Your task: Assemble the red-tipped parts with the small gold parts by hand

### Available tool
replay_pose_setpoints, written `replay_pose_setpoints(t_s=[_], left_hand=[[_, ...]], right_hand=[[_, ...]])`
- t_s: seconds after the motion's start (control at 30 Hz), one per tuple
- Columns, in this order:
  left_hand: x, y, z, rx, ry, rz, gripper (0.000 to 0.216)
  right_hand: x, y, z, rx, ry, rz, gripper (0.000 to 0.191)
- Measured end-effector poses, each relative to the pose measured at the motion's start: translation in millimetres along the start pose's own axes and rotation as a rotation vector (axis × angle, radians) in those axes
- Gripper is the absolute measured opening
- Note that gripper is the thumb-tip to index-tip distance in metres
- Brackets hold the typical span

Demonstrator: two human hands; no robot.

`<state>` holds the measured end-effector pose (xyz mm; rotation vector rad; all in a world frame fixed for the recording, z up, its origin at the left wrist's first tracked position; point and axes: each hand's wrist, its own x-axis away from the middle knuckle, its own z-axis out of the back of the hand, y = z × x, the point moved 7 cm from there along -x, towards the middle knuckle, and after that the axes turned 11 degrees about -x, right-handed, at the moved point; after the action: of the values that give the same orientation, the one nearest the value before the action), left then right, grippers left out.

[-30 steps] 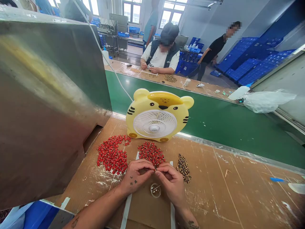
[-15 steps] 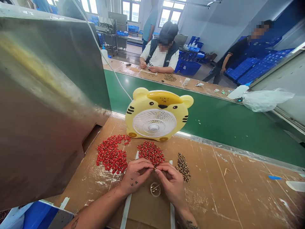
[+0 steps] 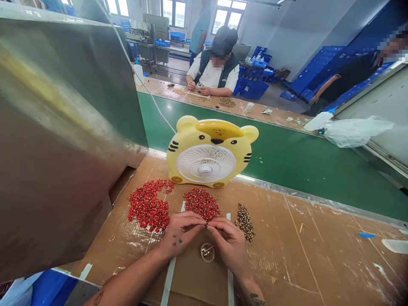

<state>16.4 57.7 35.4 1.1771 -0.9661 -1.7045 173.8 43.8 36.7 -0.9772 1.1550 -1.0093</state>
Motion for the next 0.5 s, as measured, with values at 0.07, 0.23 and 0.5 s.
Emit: replay_pose_setpoints(t_s=[0.07, 0.23, 0.5], left_hand=[[0, -7, -2, 0.057, -0.007, 0.098, 0.012], [6, -29, -11, 0.261, -0.029, 0.349, 0.006], [13, -37, -13, 0.240, -0.026, 0.391, 0.008]], right_hand=[[0, 2, 0, -0.007, -0.020, -0.014, 0.009], [0, 6, -2, -0.056, -0.036, -0.074, 0.012], [0, 11, -5, -0.117, -0.001, -0.129, 0.013]])
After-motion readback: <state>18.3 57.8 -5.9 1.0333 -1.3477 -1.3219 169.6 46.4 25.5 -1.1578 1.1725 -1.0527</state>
